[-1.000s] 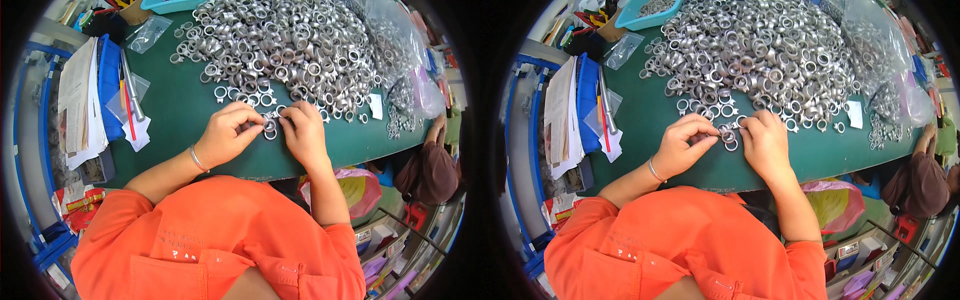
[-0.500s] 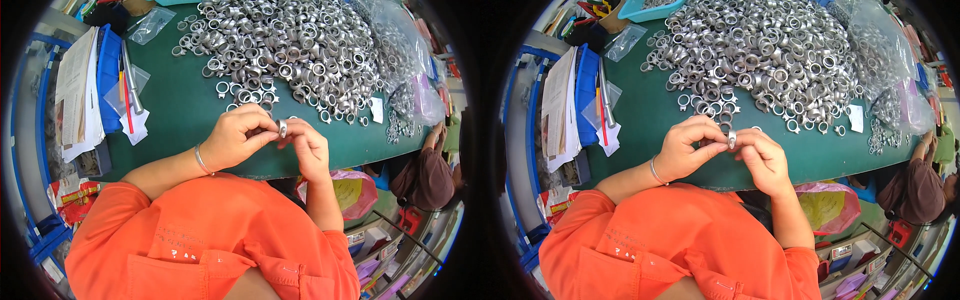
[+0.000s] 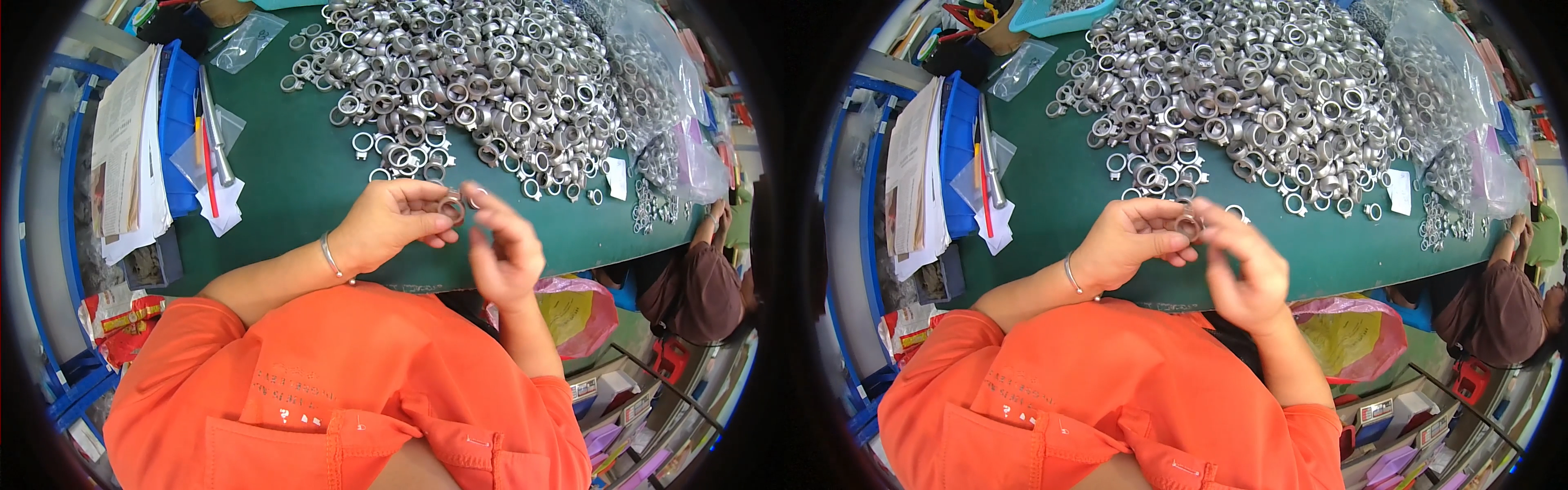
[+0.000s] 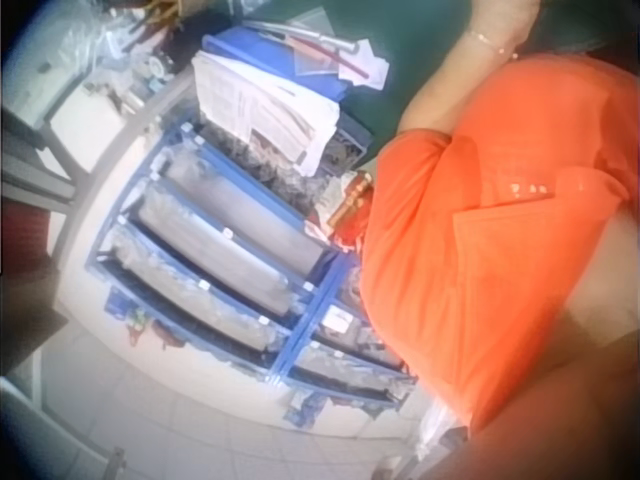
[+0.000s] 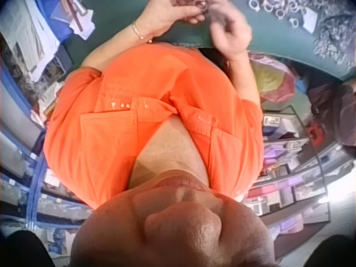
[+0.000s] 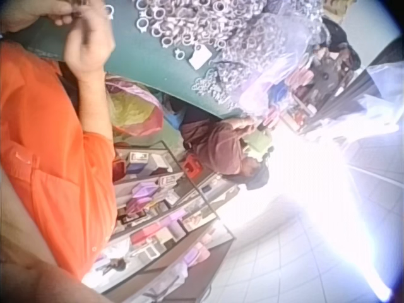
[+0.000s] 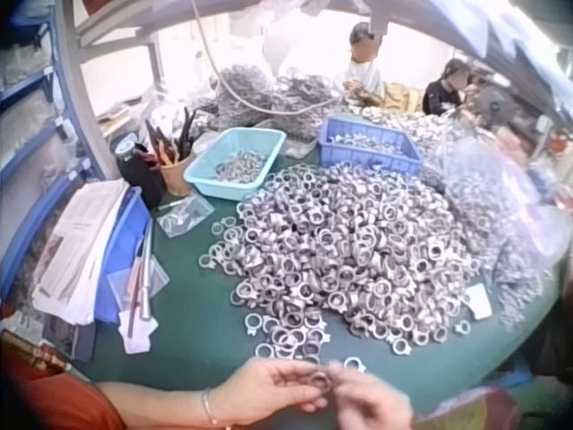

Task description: The person picks up metal rings from a large pile on a table, holds them to check their condition, and places them into different containers or bags. The person handles the rings one at a time, turning them over between their fingers before sorting them.

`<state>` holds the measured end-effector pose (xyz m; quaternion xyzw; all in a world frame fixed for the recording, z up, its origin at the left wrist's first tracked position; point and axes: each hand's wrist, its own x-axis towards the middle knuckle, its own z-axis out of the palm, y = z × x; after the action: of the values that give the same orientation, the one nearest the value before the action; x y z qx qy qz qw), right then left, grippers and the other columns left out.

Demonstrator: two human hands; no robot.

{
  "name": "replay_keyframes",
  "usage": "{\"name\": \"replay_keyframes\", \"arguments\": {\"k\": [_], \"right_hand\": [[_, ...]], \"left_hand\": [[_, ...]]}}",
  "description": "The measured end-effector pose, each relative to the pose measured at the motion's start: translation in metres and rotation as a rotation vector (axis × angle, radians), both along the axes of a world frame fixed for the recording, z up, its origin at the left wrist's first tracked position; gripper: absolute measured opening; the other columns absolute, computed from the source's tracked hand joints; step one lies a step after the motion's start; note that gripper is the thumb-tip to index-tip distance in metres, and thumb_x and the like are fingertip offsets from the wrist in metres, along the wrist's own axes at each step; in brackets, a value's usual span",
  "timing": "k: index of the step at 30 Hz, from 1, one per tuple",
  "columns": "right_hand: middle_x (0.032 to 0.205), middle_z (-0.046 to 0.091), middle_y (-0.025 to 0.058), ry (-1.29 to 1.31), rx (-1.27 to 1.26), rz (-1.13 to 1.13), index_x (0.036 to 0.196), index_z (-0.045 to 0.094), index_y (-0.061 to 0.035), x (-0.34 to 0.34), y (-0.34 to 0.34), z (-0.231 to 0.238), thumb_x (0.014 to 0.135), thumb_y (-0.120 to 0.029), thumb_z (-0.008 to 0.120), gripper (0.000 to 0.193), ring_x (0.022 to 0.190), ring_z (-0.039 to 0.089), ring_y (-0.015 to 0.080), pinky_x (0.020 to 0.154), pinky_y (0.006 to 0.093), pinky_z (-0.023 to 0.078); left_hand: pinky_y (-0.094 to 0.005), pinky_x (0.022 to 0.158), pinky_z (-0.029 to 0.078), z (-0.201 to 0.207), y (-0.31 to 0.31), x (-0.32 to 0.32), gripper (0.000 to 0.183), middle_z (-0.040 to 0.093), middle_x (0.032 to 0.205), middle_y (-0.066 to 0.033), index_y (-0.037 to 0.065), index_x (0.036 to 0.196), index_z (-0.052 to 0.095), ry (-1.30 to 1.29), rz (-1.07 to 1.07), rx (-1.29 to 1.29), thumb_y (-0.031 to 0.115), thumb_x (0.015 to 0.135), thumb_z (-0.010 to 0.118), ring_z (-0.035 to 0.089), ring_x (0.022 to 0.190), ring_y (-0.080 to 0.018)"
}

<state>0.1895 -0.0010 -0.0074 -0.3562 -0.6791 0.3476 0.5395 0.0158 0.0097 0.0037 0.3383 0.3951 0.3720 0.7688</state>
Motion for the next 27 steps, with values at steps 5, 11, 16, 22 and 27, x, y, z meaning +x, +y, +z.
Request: {"name": "replay_keyframes", "arguments": {"k": [5, 11, 16, 22, 27], "right_hand": [[0.080, 0.056, 0.0103, -0.430, -0.201, -0.215, 0.085, 0.059, 0.0002, 0.029, 0.018, 0.000, 0.074, 0.003, 0.060, 0.012, 0.068, 0.055, 0.0200, 0.062, 0.0290, 0.045], [0.087, 0.055, 0.0109, -0.621, -0.058, -0.232, 0.087, 0.061, -0.0013, 0.019, 0.015, -0.011, 0.070, -0.002, 0.066, 0.017, 0.078, 0.054, 0.0273, 0.068, 0.0327, 0.044], [0.107, 0.055, 0.0150, -0.126, -0.225, 0.113, 0.107, 0.057, 0.0010, 0.002, 0.009, 0.007, 0.074, 0.003, 0.061, 0.033, 0.097, 0.056, 0.0241, 0.081, 0.0305, 0.046], [0.100, 0.056, 0.0139, 0.103, -0.456, 0.214, 0.108, 0.054, 0.0064, 0.006, 0.004, -0.002, 0.078, 0.006, 0.058, 0.030, 0.085, 0.059, 0.0178, 0.077, 0.0260, 0.048], [0.097, 0.057, 0.0123, 0.135, -0.465, 0.213, 0.106, 0.056, 0.0053, 0.004, 0.000, -0.003, 0.078, 0.006, 0.058, 0.029, 0.082, 0.058, 0.0170, 0.073, 0.0255, 0.048]], "left_hand": [[-0.0267, 0.068, 0.053, 0.001, 0.002, -0.003, 0.024, 0.063, 0.093, -0.0130, -0.006, 0.104, 0.057, 0.146, 0.056, 0.050, -0.001, 0.081, 0.057, 0.063, 0.078, -0.0187], [-0.0228, 0.062, 0.052, -0.005, 0.000, -0.003, 0.016, 0.062, 0.086, -0.0091, -0.005, 0.090, 0.061, 0.218, 0.039, 0.121, -0.002, 0.075, 0.065, 0.061, 0.070, -0.0125], [-0.0232, 0.061, 0.052, -0.007, -0.001, -0.003, 0.012, 0.061, 0.082, -0.0074, -0.005, 0.088, 0.061, 0.171, 0.025, 0.075, -0.002, 0.076, 0.064, 0.059, 0.068, -0.0121], [-0.0268, 0.064, 0.053, -0.006, -0.003, -0.004, 0.011, 0.060, 0.085, -0.0081, -0.005, 0.091, 0.061, -0.013, 0.004, 0.007, 0.000, 0.082, 0.058, 0.058, 0.069, -0.0120], [-0.0278, 0.066, 0.054, -0.006, -0.003, -0.006, 0.013, 0.059, 0.084, -0.0075, -0.004, 0.093, 0.060, -0.181, -0.034, -0.163, 0.004, 0.085, 0.056, 0.058, 0.070, -0.0114]]}}
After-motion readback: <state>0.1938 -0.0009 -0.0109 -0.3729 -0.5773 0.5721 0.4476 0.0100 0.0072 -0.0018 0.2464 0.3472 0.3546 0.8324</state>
